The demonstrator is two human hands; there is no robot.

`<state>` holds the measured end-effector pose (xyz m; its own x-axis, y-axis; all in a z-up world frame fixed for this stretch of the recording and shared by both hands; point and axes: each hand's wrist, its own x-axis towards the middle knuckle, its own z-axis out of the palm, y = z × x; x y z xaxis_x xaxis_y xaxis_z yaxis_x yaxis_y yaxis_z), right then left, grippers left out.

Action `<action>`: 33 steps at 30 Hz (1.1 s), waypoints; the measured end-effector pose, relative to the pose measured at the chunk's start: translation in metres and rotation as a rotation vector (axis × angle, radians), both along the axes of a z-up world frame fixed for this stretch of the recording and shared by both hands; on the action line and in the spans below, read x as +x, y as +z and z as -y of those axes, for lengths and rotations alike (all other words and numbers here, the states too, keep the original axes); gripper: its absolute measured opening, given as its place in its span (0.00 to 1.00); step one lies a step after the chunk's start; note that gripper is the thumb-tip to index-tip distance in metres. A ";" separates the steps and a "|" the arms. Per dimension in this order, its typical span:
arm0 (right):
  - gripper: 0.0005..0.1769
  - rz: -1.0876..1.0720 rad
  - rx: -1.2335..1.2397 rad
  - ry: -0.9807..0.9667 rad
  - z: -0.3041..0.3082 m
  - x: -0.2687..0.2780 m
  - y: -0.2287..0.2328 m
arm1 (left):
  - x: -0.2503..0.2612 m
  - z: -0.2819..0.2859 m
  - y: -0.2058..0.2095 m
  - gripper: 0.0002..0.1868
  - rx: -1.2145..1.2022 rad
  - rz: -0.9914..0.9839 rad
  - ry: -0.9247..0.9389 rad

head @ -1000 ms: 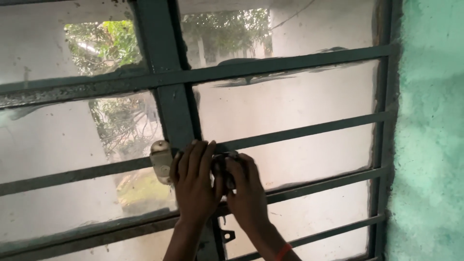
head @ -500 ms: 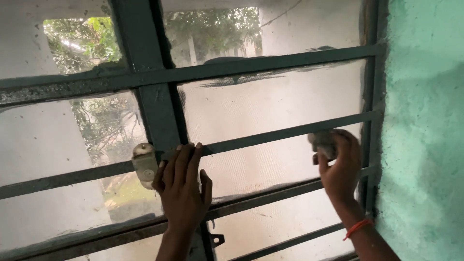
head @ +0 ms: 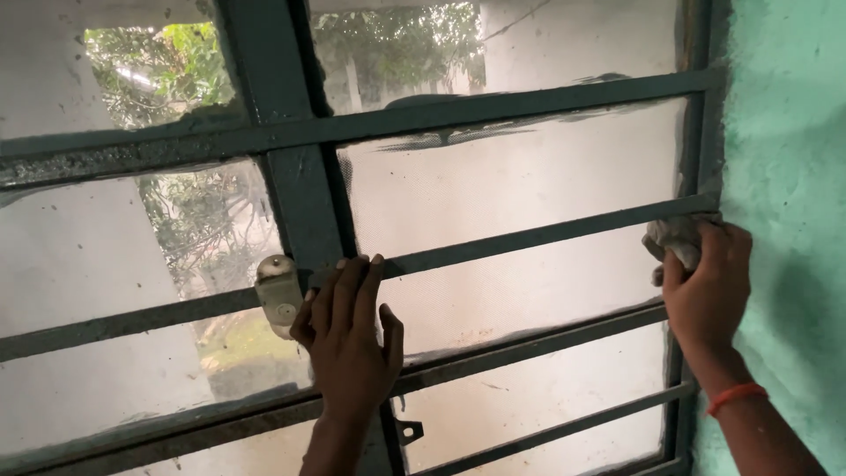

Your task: Cleaning the window frame and glass with a dry cloth.

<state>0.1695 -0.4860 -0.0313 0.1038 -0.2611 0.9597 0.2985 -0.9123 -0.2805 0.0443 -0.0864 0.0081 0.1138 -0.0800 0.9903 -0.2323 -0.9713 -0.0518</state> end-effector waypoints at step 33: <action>0.33 -0.252 -0.122 0.852 -0.272 -0.112 0.002 | -0.038 -0.016 0.008 0.27 -0.017 -0.192 -0.328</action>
